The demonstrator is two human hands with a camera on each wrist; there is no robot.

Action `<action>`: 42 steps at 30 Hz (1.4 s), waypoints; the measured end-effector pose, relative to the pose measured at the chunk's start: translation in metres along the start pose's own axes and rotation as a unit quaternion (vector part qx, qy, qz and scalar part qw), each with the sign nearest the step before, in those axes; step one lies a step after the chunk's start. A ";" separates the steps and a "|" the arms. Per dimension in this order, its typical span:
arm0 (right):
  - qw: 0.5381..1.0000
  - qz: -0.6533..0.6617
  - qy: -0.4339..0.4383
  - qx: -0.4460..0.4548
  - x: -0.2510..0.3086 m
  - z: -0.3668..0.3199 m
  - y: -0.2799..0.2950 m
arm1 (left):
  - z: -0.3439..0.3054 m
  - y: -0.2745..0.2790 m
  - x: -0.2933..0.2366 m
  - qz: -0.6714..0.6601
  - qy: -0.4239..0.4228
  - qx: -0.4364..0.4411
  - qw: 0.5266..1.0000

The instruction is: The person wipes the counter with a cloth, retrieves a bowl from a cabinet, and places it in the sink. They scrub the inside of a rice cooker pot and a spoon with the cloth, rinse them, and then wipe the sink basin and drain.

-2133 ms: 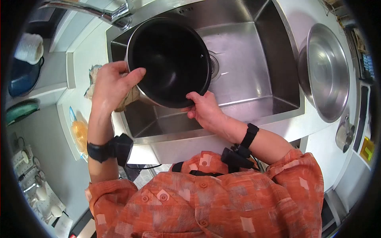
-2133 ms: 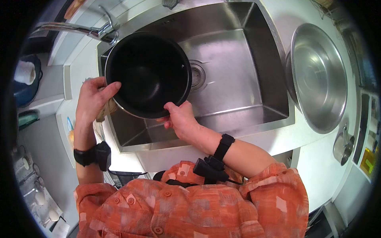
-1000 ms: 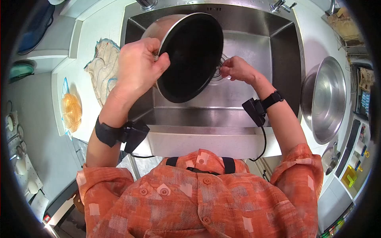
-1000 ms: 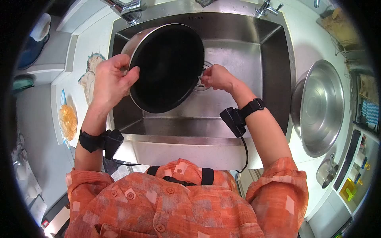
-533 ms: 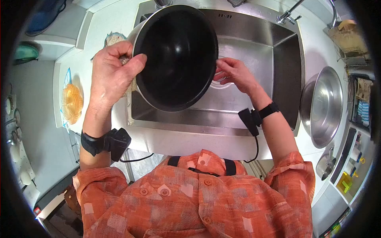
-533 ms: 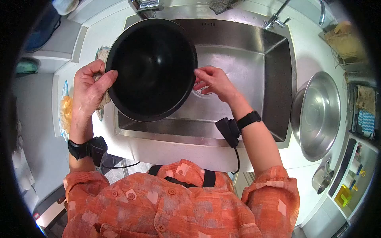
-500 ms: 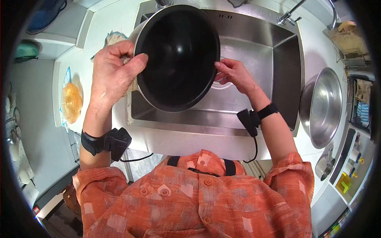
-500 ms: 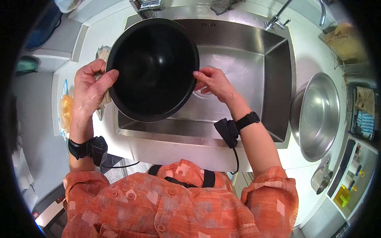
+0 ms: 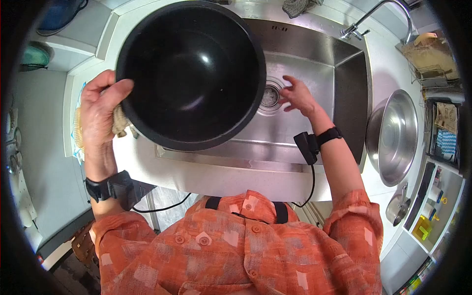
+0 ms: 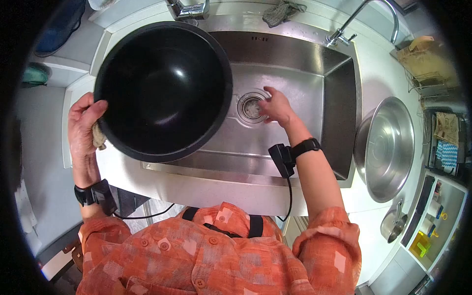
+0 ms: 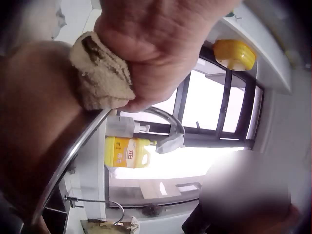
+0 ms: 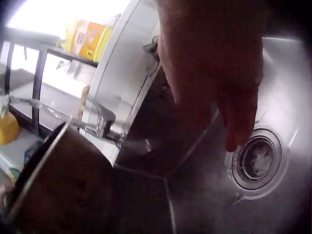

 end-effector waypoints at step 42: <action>0.635 0.674 -0.059 -0.373 -0.184 -0.285 0.131 | 0.012 0.255 0.169 -0.267 0.130 -0.122 0.947</action>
Point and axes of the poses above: each hand's wrist, its own z-axis towards the middle knuckle, its own y-axis out of the back of the hand, x = y × z, the point moved 7 cm from there along z, towards the middle knuckle, and after that the axes turned 4 degrees about y, right-handed, at the moved point
